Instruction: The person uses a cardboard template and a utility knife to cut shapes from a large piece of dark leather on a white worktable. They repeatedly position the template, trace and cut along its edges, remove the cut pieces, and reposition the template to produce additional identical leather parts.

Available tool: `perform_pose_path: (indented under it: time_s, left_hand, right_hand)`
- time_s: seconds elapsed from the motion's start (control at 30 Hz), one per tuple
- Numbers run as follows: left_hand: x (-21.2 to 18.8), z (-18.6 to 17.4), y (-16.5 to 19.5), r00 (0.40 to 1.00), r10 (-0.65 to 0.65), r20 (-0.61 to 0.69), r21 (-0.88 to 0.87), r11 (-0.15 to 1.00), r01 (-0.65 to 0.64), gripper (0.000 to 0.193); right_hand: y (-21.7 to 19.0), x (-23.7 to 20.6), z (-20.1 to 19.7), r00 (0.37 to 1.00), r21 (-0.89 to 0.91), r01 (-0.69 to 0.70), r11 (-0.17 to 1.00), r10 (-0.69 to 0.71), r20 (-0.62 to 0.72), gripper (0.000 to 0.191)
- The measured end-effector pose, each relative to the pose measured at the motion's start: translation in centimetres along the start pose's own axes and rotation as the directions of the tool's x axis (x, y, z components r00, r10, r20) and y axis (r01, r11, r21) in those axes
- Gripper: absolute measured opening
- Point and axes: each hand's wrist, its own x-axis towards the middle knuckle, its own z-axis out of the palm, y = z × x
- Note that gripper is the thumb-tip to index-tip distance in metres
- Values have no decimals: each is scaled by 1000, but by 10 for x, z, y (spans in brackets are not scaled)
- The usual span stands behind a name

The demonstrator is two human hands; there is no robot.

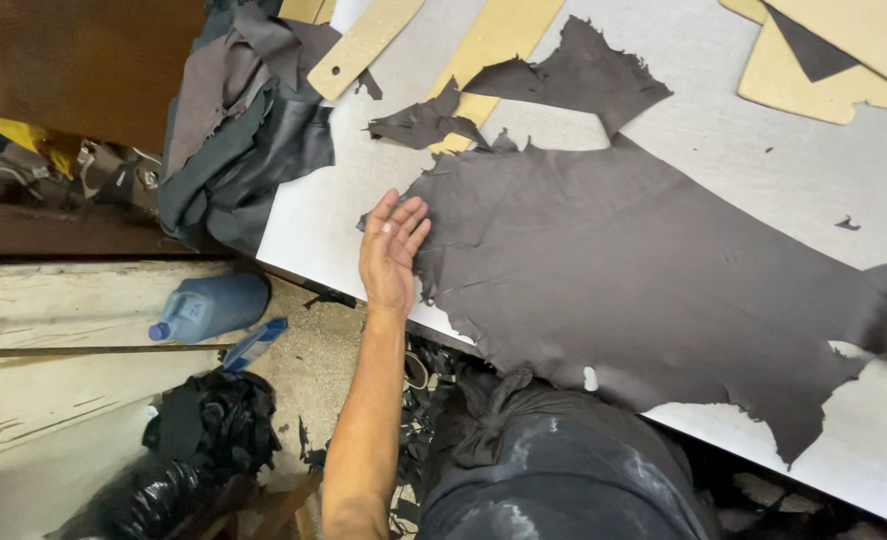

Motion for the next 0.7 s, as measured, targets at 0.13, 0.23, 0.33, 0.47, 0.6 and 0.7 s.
perform_pose_path:
  time_s: [0.13, 0.23, 0.33, 0.47, 0.6, 0.7]
  left_hand:
    - [13, -27, 22, 998, 37, -46, 66, 997, -34, 36]
    - [18, -43, 24, 997, 32, -73, 169, 985, -19, 32]
    - [16, -55, 21, 999, 35, -39, 294, 955, -22, 31]
    - [8, -66, 22, 1000, 6, 28, 376, 927, -16, 29]
    - [5, -67, 27, 998, -14, 66, 472, 882, -19, 30]
    - [5, -65, 28, 998, -48, 36, 466, 884, 26, 30]
  right_hand:
    - [-16, -39, -8, 999, 179, -50, 983, 50, 3, 20]
    - [-26, -73, -33, 999, 245, -53, 968, 52, 13, 19]
    - [-31, -93, -35, 999, 294, -48, 955, 40, 34, 18]
    - [-42, -100, -2, 994, 376, -26, 926, -17, 112, 17]
    - [-62, -117, 40, 980, 291, -153, 945, 108, 165, 16]
    - [-71, -138, 68, 967, 243, -231, 942, 195, 163, 25]
